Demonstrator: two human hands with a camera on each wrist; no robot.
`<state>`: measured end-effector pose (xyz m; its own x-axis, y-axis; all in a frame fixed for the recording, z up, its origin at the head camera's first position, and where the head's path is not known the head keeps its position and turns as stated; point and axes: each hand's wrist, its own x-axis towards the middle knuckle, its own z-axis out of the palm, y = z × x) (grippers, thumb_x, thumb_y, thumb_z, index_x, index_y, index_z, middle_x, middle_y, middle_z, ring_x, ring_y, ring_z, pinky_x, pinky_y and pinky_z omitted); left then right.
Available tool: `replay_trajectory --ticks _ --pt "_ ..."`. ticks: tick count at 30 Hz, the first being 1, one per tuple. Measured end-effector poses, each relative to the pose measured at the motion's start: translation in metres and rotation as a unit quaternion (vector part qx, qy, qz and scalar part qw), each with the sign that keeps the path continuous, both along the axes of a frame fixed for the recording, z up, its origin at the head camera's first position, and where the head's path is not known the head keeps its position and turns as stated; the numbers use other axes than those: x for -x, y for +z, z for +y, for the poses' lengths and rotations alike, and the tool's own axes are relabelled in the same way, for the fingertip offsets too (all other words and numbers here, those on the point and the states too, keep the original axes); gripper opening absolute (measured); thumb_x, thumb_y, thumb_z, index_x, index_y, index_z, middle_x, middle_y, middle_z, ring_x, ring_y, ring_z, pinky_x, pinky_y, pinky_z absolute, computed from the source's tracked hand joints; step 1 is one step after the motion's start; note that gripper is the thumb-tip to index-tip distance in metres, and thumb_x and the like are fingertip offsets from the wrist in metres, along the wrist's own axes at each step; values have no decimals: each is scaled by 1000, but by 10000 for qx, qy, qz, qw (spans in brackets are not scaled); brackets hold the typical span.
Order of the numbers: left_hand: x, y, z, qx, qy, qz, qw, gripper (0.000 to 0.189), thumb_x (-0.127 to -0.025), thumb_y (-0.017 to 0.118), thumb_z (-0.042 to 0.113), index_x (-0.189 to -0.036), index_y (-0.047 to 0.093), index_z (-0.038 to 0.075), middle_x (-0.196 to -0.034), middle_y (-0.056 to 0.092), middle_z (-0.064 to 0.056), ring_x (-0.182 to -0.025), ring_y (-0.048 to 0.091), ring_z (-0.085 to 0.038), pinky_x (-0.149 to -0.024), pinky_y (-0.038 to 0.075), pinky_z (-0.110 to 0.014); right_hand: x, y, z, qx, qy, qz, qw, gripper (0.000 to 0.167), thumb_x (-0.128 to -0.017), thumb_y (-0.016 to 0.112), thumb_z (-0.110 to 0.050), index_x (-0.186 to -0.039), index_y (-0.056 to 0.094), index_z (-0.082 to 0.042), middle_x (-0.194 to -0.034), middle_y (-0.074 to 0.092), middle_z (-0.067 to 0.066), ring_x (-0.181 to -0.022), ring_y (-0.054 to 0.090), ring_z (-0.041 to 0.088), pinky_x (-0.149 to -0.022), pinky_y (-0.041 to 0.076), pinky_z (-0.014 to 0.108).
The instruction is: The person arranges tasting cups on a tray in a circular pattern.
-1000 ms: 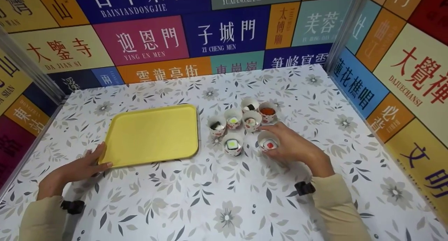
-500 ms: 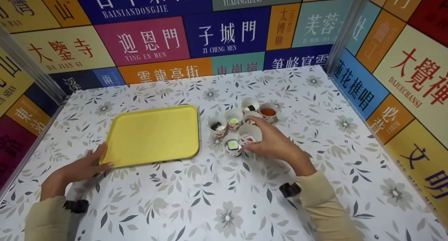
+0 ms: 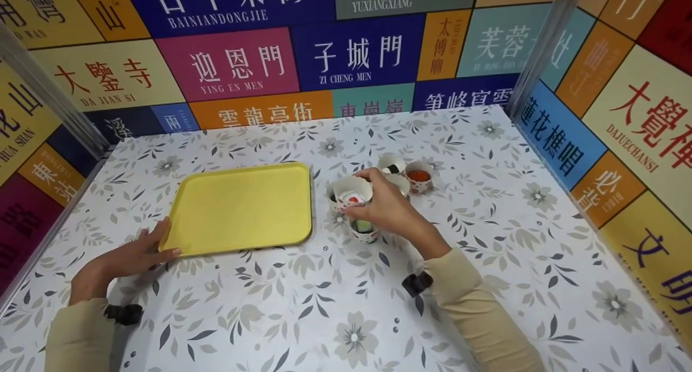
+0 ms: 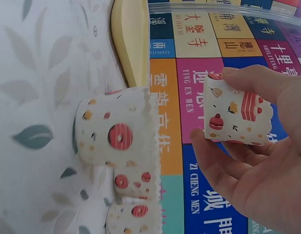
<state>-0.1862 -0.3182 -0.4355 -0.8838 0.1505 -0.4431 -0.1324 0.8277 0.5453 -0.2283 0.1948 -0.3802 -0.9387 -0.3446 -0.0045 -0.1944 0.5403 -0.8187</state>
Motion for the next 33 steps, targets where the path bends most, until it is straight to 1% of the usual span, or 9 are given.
replay_trajectory --ticks 3,5,11,15,17,22,28,30,33 --pt "0 0 0 -21 10 -28 10000 109 -91 57 66 -160 -12 17 -168 -15 -16 -149 -24 -48 -116 -10 -72 6 -1 -10 300 154 -79 9994 71 -85 82 -22 -141 42 -7 -132 56 16 -92 66 14 -75 57 22" --pt "0 1 0 -38 -46 -37 10000 108 -93 57 64 -160 -12 15 -167 -16 -18 -149 -24 -49 -116 -9 -73 9 -1 -17 370 240 -81 9990 69 -85 82 -21 -141 44 -8 -129 59 15 -89 67 11 -74 57 22" --pt "0 2 1 -26 -162 -39 9999 108 -94 56 62 -160 -13 13 -166 -16 -21 -148 -23 -52 -116 -7 -74 18 -5 -39 562 293 -67 9980 68 -84 82 -17 -142 48 -10 -133 58 14 -87 68 10 -73 59 22" --pt "1 1 0 -45 -166 -32 9998 107 -94 56 62 -160 -13 13 -167 -16 -20 -148 -23 -51 -116 -8 -73 19 -5 -56 438 228 -3 9988 69 -83 83 -19 -144 50 -14 -141 55 12 -84 69 12 -68 57 22" --pt "2 1 0 -64 -197 4 9998 107 -95 56 61 -160 -13 12 -166 -16 -21 -148 -23 -52 -116 -9 -73 19 -5 -65 453 224 -5 9987 68 -83 83 -18 -143 51 -16 -140 56 11 -84 70 12 -68 56 22" --pt "5 4 2 -8 -189 51 9998 105 -95 55 60 -160 -13 12 -167 -15 -21 -148 -23 -51 -117 -9 -72 24 -4 -82 588 271 -90 9979 66 -83 82 -15 -142 52 -17 -128 63 11 -87 69 14 -70 54 24" --pt "4 2 3 24 -22 -41 10000 106 -93 56 64 -161 -11 19 -168 -14 -16 -150 -23 -46 -117 -9 -71 29 -13 -99 414 278 -104 9987 68 -83 83 -18 -143 50 -17 -144 50 10 -93 73 19 -78 59 27" --pt "3 1 1 2 -40 -48 10000 106 -93 56 64 -161 -11 18 -168 -15 -16 -150 -24 -47 -117 -9 -72 30 -18 -105 424 304 -79 9986 67 -83 83 -16 -142 51 -15 -146 47 9 -94 74 21 -81 60 28" --pt "3 2 -2 -120 -129 -3 9998 107 -94 57 62 -160 -12 15 -167 -17 -20 -148 -25 -49 -117 -10 -72 32 -23 -114 361 268 38 9990 67 -82 83 -16 -141 52 -15 -145 49 8 -93 73 21 -82 59 29"
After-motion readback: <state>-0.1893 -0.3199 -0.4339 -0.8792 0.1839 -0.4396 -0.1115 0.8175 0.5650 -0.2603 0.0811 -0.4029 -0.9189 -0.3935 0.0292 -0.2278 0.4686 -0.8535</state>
